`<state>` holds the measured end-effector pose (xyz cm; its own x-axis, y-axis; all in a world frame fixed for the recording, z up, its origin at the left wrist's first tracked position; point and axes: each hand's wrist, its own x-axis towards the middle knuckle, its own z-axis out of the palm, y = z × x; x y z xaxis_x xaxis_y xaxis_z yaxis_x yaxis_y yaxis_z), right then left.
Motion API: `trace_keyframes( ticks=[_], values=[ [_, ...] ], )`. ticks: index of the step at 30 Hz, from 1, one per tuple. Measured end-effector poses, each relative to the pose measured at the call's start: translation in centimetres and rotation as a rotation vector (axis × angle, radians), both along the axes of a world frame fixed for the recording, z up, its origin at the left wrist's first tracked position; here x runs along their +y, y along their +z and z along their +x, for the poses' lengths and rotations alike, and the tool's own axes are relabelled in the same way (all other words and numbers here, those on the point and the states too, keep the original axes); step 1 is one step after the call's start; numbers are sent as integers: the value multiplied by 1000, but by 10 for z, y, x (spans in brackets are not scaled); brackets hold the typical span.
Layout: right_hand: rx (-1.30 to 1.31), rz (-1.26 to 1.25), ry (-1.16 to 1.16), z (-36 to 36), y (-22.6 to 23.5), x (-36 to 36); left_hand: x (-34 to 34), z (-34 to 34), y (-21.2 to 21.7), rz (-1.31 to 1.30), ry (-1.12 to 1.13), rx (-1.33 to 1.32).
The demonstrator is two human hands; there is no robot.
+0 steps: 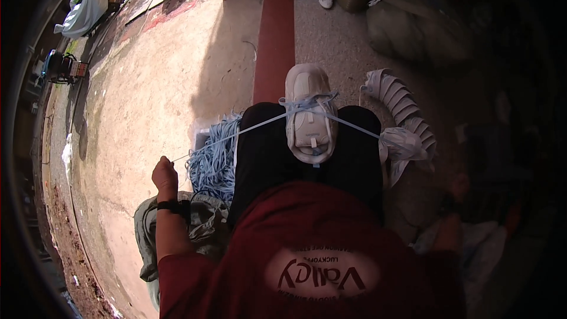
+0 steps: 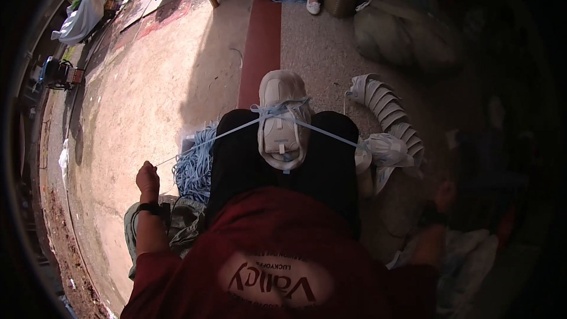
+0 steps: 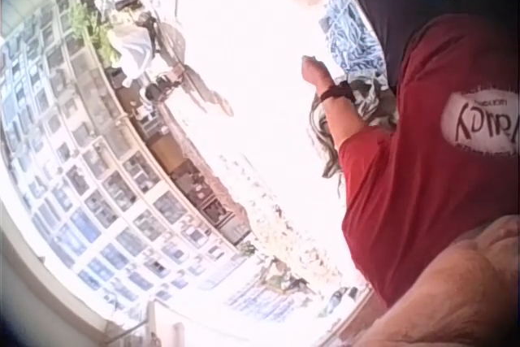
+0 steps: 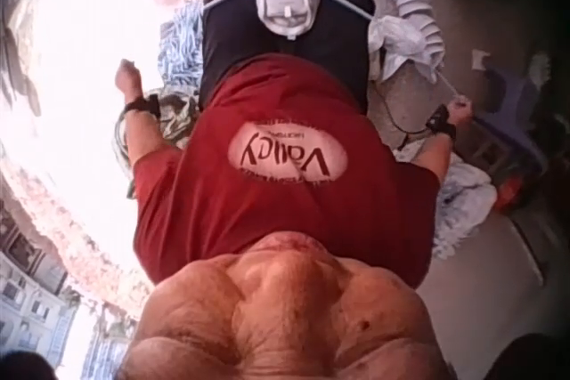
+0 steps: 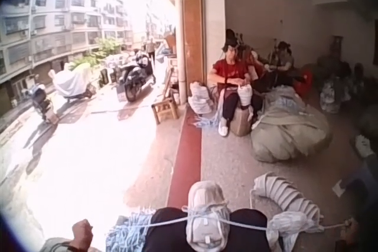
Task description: Insert and tie laces on newly manufactured shoes.
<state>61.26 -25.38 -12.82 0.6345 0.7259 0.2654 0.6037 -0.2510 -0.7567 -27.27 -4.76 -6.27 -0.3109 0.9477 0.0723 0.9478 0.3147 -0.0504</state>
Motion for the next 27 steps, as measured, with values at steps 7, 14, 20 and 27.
trace_keyframes(
  ticks=[7,14,20,27],
  values=[
    [599,-160,124,-93,26,68,17,48,-33,32,-31,-266],
    [740,-201,710,-302,99,261,102,247,20,-58,-324,-1063],
    [892,-250,577,-368,92,297,120,287,11,-115,-618,-1137],
    [1075,-103,668,-378,106,281,102,297,24,-154,-150,-2018]
  ],
)
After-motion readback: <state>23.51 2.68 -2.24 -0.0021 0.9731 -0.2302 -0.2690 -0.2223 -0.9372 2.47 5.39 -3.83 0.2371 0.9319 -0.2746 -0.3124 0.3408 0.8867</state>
